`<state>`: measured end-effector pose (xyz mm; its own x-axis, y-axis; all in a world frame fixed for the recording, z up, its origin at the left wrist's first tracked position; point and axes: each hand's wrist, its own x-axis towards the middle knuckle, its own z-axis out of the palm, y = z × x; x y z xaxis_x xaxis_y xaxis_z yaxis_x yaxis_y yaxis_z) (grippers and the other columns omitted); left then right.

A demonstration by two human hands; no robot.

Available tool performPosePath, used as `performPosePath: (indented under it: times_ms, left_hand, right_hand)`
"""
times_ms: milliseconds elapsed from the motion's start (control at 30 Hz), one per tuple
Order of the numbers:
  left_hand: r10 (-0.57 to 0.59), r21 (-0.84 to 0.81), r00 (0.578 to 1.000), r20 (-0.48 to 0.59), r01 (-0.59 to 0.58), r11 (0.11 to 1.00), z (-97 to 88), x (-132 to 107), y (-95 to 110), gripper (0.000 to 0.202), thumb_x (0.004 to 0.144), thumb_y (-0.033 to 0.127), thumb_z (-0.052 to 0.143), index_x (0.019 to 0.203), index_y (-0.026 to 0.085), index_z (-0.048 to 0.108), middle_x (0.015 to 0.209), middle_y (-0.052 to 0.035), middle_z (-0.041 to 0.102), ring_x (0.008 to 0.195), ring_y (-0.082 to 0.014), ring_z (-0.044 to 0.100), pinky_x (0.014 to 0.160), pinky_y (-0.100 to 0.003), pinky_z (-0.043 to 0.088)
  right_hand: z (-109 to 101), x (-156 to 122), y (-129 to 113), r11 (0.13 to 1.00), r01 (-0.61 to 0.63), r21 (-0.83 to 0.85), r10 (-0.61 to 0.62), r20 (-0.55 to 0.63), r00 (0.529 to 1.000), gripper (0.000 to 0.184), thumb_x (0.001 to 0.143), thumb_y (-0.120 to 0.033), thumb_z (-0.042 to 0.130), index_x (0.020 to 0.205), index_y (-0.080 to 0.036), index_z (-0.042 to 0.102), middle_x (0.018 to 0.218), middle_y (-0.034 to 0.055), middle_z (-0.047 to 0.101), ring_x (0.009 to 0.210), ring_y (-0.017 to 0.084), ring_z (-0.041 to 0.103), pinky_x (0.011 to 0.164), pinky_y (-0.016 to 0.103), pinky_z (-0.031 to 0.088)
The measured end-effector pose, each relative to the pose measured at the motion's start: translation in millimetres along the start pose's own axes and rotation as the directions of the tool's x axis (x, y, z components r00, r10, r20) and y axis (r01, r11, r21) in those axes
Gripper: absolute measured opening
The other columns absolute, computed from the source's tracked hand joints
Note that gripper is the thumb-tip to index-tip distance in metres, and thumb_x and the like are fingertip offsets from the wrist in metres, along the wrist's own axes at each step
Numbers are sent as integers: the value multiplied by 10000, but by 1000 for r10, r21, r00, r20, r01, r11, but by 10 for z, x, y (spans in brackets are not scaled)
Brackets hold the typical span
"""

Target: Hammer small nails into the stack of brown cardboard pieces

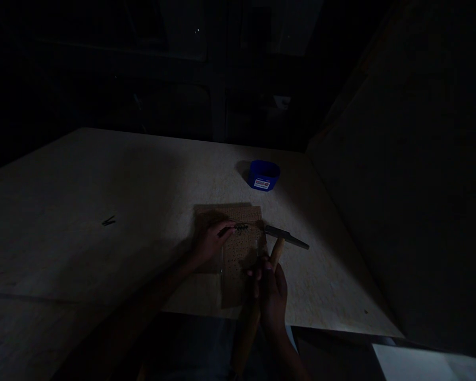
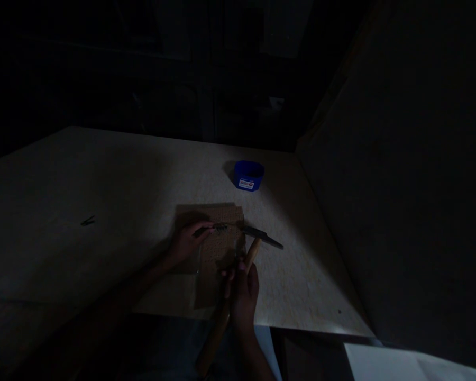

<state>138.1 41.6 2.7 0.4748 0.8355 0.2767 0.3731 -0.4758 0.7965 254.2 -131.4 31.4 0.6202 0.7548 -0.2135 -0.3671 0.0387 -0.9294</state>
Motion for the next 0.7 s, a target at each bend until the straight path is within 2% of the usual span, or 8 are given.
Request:
performPosePath:
  times_ms: [133, 300, 367, 467, 567, 700]
  left_hand:
    - [17, 29, 1000, -20, -17, 999, 18, 4, -15, 151, 902, 267, 646, 1012, 249, 748, 1006, -21, 790, 936, -191, 739, 879, -327, 585]
    - [49, 11, 999, -19, -48, 999, 23, 15, -21, 156, 896, 275, 660, 1020, 244, 749, 1007, -31, 790, 936, -199, 740, 879, -332, 585]
    - [49, -13, 999, -10, -49, 999, 20, 20, -13, 161, 900, 270, 654, 1029, 250, 748, 1013, -27, 790, 941, -195, 741, 882, -326, 585]
    - [39, -36, 999, -9, -40, 999, 24, 26, -3, 162, 900, 256, 653, 1032, 247, 746, 1012, -22, 790, 934, -191, 743, 885, -322, 586]
    - [21, -41, 1000, -11, -22, 999, 37, 31, 9, 175, 895, 230, 653, 1045, 248, 741, 1018, -17, 789, 935, -188, 744, 879, -317, 588]
    - [-10, -47, 1000, -3, 10, 999, 29, 34, 58, 194, 885, 185, 646, 1046, 244, 736, 1028, -19, 787, 944, -188, 745, 882, -317, 590]
  right_hand:
    - [-5, -3, -24, 999, -19, -28, 19, -5, 1000, 390, 876, -587, 640, 784, -219, 553, 558, -70, 520, 481, 103, 531, 540, 227, 485]
    - [-1, -35, -159, 997, -58, -52, 63, 84, 995, 381, 887, -578, 634, 955, -204, 608, 542, -84, 513, 392, 79, 443, 500, 236, 492]
    - [-9, -33, -274, 995, -76, -60, 83, 137, 987, 398, 889, -581, 630, 1017, -205, 605, 527, -91, 498, 370, 84, 438, 448, 231, 478]
    - [-35, -1, -520, 989, -99, -112, 124, 240, 963, 452, 882, -610, 620, 1106, -219, 577, 508, -108, 475, 303, 77, 376, 318, 199, 384]
    - [-62, 33, -797, 961, -123, -248, 202, 324, 924, 456, 869, -620, 633, 1081, -218, 587, 548, -99, 495, 294, 56, 347, 275, 170, 331]
    - [-94, 36, -1017, 909, -100, -404, 243, 319, 916, 454, 864, -617, 634, 1048, -202, 650, 590, -73, 512, 317, 38, 334, 288, 150, 281]
